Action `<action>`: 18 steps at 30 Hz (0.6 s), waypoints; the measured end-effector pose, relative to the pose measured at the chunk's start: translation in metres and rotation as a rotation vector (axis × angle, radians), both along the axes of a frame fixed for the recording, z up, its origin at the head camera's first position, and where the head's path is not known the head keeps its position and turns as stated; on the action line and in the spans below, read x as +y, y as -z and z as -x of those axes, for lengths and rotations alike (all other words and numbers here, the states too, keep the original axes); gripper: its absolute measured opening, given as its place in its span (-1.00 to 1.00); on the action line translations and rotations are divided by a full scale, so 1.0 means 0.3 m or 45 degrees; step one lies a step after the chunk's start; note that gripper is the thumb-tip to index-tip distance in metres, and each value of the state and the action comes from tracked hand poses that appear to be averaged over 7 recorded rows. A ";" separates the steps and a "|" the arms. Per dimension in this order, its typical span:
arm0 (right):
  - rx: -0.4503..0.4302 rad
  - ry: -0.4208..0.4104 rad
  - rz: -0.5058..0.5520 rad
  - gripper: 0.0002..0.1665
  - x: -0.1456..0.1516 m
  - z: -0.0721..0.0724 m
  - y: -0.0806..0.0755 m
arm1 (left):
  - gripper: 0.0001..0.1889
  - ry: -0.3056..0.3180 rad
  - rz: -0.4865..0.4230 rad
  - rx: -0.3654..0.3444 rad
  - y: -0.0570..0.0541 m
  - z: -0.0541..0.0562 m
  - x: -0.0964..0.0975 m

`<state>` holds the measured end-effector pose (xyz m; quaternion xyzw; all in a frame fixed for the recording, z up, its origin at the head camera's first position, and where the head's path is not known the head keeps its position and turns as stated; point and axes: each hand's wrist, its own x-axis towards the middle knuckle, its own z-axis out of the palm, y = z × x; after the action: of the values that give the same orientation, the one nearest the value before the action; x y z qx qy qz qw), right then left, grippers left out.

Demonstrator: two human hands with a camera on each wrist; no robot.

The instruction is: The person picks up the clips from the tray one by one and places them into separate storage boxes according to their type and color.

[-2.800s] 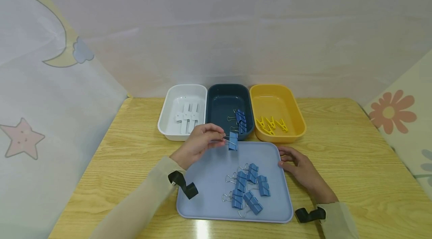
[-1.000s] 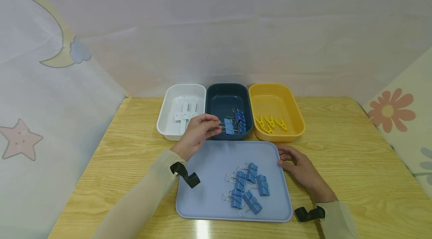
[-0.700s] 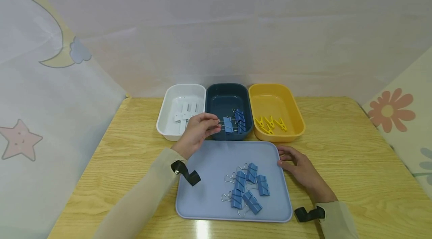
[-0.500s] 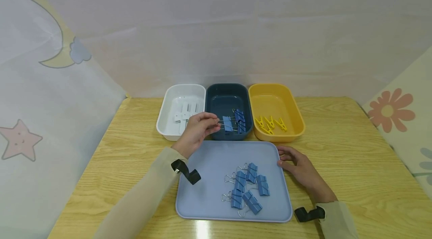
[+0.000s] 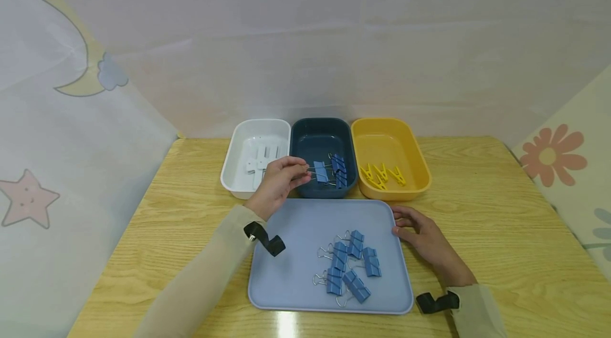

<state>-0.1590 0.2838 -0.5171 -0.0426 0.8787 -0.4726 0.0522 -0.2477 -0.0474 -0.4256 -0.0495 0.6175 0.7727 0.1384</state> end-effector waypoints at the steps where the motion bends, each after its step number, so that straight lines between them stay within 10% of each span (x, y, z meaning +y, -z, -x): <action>1: -0.002 0.000 0.000 -0.44 0.000 0.000 -0.001 | -0.84 0.000 -0.005 0.000 0.001 0.003 0.000; 18: -0.036 0.013 -0.005 -0.44 -0.006 -0.002 -0.015 | -0.83 -0.007 -0.006 0.002 -0.012 0.020 0.004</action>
<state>-0.1584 0.2820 -0.5125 -0.0313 0.8789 -0.4718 0.0622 -0.2537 -0.0462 -0.4220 -0.0503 0.6157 0.7745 0.1361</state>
